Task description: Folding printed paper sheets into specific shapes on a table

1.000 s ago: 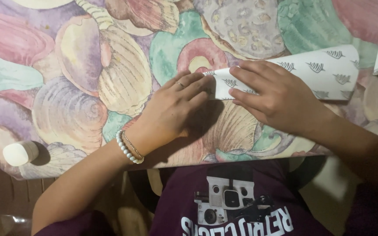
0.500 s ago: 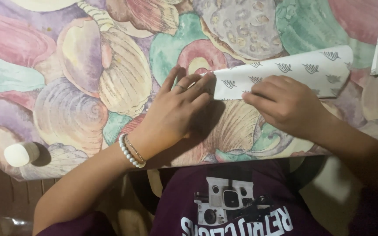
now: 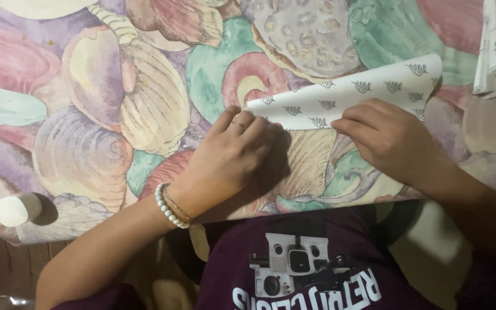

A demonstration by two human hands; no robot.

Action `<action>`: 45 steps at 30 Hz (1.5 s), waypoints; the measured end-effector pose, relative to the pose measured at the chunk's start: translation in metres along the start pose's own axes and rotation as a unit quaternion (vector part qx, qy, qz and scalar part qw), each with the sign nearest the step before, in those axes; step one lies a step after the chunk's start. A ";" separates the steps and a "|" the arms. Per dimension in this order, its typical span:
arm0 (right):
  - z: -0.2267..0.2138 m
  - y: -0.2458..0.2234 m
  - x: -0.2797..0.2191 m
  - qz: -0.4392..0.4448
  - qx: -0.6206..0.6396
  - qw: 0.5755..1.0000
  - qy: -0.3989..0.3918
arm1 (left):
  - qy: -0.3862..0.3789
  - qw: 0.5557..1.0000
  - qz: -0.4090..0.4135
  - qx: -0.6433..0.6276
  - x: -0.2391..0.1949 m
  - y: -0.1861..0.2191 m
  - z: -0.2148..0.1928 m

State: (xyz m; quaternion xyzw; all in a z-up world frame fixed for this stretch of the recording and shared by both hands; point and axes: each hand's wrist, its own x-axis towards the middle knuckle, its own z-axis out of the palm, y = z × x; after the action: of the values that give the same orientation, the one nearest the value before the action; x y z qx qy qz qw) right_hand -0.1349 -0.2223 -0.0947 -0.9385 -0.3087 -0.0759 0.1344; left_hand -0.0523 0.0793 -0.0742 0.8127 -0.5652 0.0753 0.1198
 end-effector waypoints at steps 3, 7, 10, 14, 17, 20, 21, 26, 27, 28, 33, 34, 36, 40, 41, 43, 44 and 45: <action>-0.002 0.001 -0.005 0.016 0.004 1.000 -0.015 | -0.030 0.999 0.032 -0.021 0.000 -0.005 0.000; -0.002 -0.001 -0.003 0.000 -0.007 1.000 -0.001 | -0.046 0.985 0.012 -0.165 0.005 -0.010 0.010; -0.001 -0.001 -0.004 -0.004 -0.011 1.000 0.002 | -0.081 0.977 0.004 -0.198 0.005 -0.015 0.011; 0.000 0.000 -0.007 -0.009 -0.014 1.000 0.001 | -0.047 0.977 0.004 -0.207 0.009 -0.013 0.006; 0.003 0.002 -0.017 0.001 0.002 1.000 0.005 | -0.025 0.971 -0.021 -0.237 0.012 -0.012 0.004; 0.003 0.004 -0.026 0.034 -0.011 0.999 0.030 | -0.072 0.980 -0.010 -0.188 0.011 -0.015 0.010; 0.003 0.005 -0.029 0.035 -0.023 0.999 0.030 | -0.080 0.980 -0.018 -0.180 0.011 -0.014 0.011; 0.004 0.003 -0.033 0.028 -0.060 0.997 0.029 | -0.096 0.980 -0.020 -0.171 0.010 -0.017 0.014; 0.004 0.002 -0.032 0.019 -0.062 0.997 0.037 | -0.071 0.984 -0.018 -0.164 0.009 -0.018 0.017; 0.005 0.002 -0.030 0.010 -0.065 0.997 0.044 | -0.046 0.986 -0.016 -0.157 0.009 -0.019 0.020; 0.001 0.001 -0.026 -0.007 -0.077 0.996 0.038 | -0.070 0.986 -0.021 -0.148 0.009 -0.018 0.017; 0.000 0.001 -0.025 -0.012 -0.080 0.996 0.031 | -0.075 0.986 -0.022 -0.145 0.009 -0.018 0.017; -0.006 0.000 -0.025 -0.003 -0.088 0.996 0.000 | -0.083 0.987 -0.018 -0.138 0.012 -0.016 0.013; -0.016 -0.005 -0.010 0.038 -0.090 0.994 -0.051 | -0.104 0.992 -0.002 -0.076 0.014 -0.014 0.018; -0.017 -0.007 0.001 0.039 -0.090 0.994 -0.051 | -0.105 0.992 -0.001 -0.076 0.014 -0.014 0.020; -0.019 -0.012 0.022 0.054 -0.187 0.964 -0.184 | -0.103 0.992 -0.003 -0.068 0.015 -0.014 0.023; -0.019 -0.013 0.033 0.055 -0.188 0.963 -0.183 | -0.102 0.992 0.000 -0.068 0.014 -0.014 0.026; -0.019 -0.015 0.045 0.091 -0.179 0.951 -0.234 | -0.088 0.995 0.001 -0.051 0.013 -0.013 0.028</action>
State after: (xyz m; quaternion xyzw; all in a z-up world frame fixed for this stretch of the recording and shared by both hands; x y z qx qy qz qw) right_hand -0.1090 -0.1913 -0.0634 -0.9628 -0.2260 0.1041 -0.1051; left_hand -0.0355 0.0638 -0.0988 0.8086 -0.5773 -0.0251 0.1107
